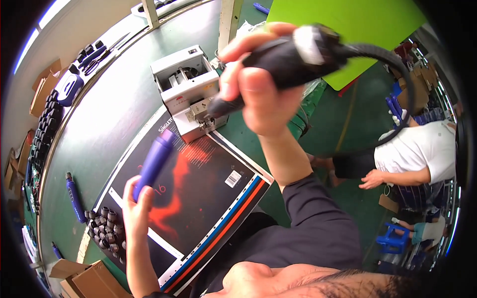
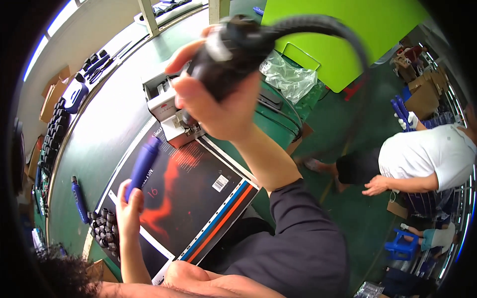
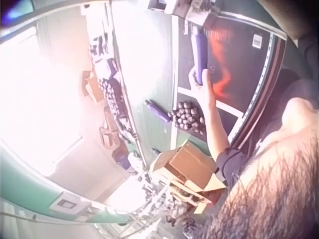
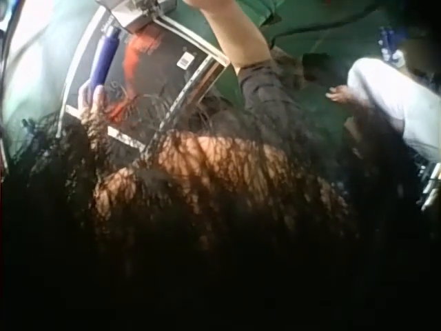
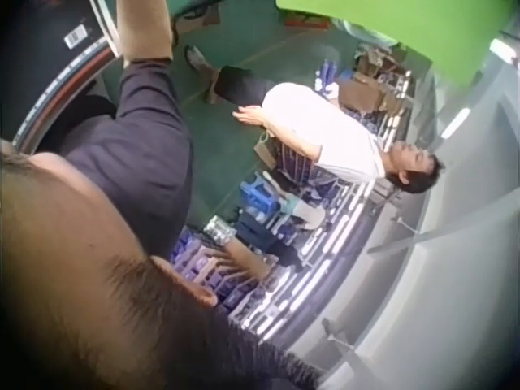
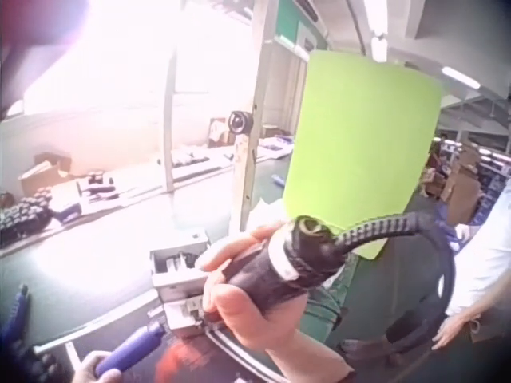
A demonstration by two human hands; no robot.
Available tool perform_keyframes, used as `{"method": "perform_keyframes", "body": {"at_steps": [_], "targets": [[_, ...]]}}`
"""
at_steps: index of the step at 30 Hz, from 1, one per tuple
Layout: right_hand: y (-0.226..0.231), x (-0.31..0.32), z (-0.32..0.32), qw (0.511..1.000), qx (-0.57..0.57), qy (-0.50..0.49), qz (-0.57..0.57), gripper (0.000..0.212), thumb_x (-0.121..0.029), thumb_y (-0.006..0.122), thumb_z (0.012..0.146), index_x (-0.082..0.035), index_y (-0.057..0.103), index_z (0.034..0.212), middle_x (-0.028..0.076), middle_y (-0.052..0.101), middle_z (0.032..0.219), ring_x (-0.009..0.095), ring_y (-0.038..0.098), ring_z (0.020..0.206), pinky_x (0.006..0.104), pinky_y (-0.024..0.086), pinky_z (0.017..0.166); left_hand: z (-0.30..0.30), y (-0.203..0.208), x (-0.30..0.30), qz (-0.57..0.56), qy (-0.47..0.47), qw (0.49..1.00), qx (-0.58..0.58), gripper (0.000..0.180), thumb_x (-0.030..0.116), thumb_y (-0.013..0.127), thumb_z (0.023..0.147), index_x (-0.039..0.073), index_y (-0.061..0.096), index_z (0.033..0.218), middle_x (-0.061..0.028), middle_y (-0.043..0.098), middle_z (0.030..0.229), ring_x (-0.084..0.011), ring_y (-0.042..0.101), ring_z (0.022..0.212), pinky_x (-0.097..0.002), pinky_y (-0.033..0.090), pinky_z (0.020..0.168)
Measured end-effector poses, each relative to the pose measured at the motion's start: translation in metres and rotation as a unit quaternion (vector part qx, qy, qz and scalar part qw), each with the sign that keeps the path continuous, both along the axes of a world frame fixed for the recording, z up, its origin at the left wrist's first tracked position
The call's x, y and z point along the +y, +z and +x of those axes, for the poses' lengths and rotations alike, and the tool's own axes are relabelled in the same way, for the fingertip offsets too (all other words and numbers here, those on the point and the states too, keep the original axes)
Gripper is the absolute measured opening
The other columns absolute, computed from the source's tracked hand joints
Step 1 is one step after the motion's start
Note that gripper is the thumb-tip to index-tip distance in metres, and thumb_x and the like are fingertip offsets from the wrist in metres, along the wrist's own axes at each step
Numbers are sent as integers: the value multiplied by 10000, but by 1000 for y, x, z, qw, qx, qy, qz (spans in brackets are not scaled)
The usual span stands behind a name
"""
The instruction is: The person assembles an electronic unit by applying adhesive from an adhesive bottle to various assembly parts and then attaching these components to a housing, using an electric screwdriver to secure them into a finished unit.
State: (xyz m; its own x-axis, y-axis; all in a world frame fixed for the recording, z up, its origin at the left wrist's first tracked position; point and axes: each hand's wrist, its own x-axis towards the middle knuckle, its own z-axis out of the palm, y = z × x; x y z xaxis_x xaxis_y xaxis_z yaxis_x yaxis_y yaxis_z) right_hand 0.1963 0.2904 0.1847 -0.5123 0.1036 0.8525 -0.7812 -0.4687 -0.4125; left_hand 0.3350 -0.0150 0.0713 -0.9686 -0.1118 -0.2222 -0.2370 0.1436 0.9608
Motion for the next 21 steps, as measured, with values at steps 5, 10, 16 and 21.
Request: {"method": "perform_keyframes", "body": {"at_steps": [5, 10, 16, 21], "targets": [[-23, -19, -11, 995, -75, -3, 70, 478, -1, 771, 882, -76, 405, 1180, 60, 646, 872, 95, 620, 675, 228, 495, 590, 28, -22, 20, -390, -81, 895, 199, 404, 231, 824, 806, 33, 694, 1134, -143, 569, 1093, -322, 558, 1045, -425, 477, 942], [-18, -19, -11, 987, -126, -28, 96, 438, -74, 772, 906, -69, 416, 1161, 58, 652, 873, 88, 621, 626, 231, 510, 528, 24, -29, 16, -448, -108, 853, 245, 467, 201, 815, 796, 80, 690, 1229, -128, 573, 1126, -341, 535, 1095, -455, 456, 987], [-23, -21, -7, 984, -141, -17, 111, 427, -91, 747, 927, -66, 420, 1201, 84, 683, 917, 78, 609, 618, 227, 507, 534, 21, -26, 25, -515, -181, 775, 319, 544, 92, 734, 841, 118, 625, 1373, -102, 601, 1315, -316, 552, 1213, -465, 389, 1088], [-10, -17, 18, 985, -121, -23, 123, 478, -190, 686, 976, -10, 379, 1295, 246, 677, 991, 144, 600, 564, 269, 518, 554, 15, -20, 35, -485, -174, 810, 281, 538, 136, 746, 831, 79, 591, 1343, -120, 602, 1238, -305, 574, 1154, -466, 401, 1054]]}}
